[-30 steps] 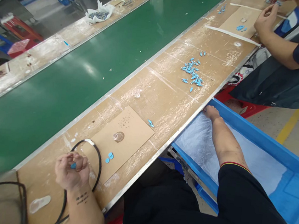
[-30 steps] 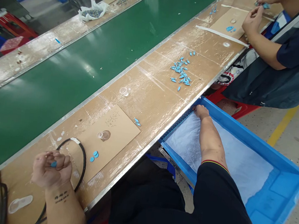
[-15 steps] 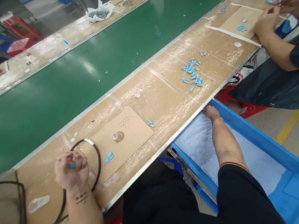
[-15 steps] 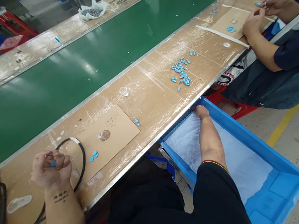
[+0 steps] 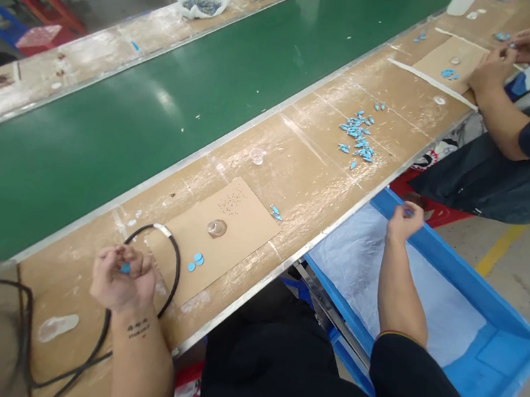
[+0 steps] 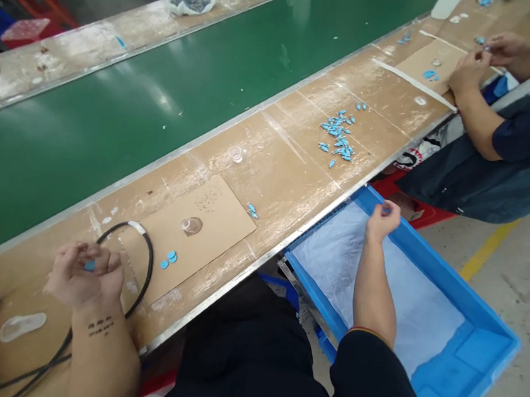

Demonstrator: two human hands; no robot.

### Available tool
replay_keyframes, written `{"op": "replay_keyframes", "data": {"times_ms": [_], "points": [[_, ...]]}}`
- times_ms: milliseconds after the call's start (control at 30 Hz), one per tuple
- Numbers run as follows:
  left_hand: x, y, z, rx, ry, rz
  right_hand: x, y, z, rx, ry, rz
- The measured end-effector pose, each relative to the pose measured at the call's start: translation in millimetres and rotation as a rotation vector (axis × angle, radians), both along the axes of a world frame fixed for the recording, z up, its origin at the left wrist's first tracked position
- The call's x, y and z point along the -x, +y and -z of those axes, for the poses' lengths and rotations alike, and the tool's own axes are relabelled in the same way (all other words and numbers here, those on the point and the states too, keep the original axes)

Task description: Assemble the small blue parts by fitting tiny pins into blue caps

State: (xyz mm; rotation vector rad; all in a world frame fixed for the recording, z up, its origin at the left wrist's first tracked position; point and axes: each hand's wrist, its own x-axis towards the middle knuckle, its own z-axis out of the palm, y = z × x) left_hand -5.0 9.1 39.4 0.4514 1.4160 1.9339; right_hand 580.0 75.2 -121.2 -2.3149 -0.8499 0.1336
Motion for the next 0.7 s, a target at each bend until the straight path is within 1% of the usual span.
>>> {"op": "replay_keyframes", "data": {"times_ms": [67,100,133,167,200,233,267,300,333,367,400,433,500,567,700], "points": [[4.7,0.0,2.3,-0.015,-0.108,-0.013,19.2,-14.8,-19.7,-0.096,-0.038,0.029],[8.8,0.5,5.8,-0.039,-0.155,-0.004,34.5,-21.4,-30.0,-0.150,-0.050,0.009],[13.7,1.1,10.8,-0.062,-0.190,0.008,53.9,-27.3,-40.4,-0.213,-0.062,-0.034],[19.0,1.8,17.2,-0.082,-0.209,0.018,77.2,-32.2,-50.9,-0.316,-0.066,-0.128],[24.3,2.7,24.4,-0.087,-0.216,0.013,103.3,-35.5,-61.2,-0.394,-0.066,-0.276],[29.2,3.6,32.1,-0.085,-0.218,0.007,131.1,-36.9,-71.1,-0.414,-0.071,-0.460],[33.3,4.5,39.6,-0.086,-0.217,0.004,158.7,-36.2,-80.1,-0.345,-0.069,-0.689],[36.3,5.4,46.6,-0.088,-0.215,-0.002,184.7,-33.4,-87.9,-0.267,-0.068,-0.875],[38.1,6.3,52.5,-0.094,-0.212,-0.004,207.4,-28.9,-94.1,-0.191,-0.075,-1.000],[39.0,7.0,57.1,-0.101,-0.209,-0.004,226.0,-23.5,-98.4,-0.115,-0.095,-1.076],[39.0,7.6,60.5,-0.110,-0.208,-0.002,240.0,-17.9,-100.8,-0.048,-0.121,-1.097],[38.4,7.9,62.6,-0.119,-0.211,0.001,249.4,-13.2,-101.4,0.008,-0.152,-1.077],[36.5,7.8,63.8,-0.144,-0.222,0.014,257.2,-7.7,-98.3,0.082,-0.208,-0.988],[35.0,7.1,62.9,-0.174,-0.236,0.043,255.9,-7.9,-92.7,0.099,-0.234,-0.915],[34.0,5.8,63.3,-0.213,-0.294,0.121,248.9,-12.9,-85.6,0.059,-0.238,-0.874]]}}
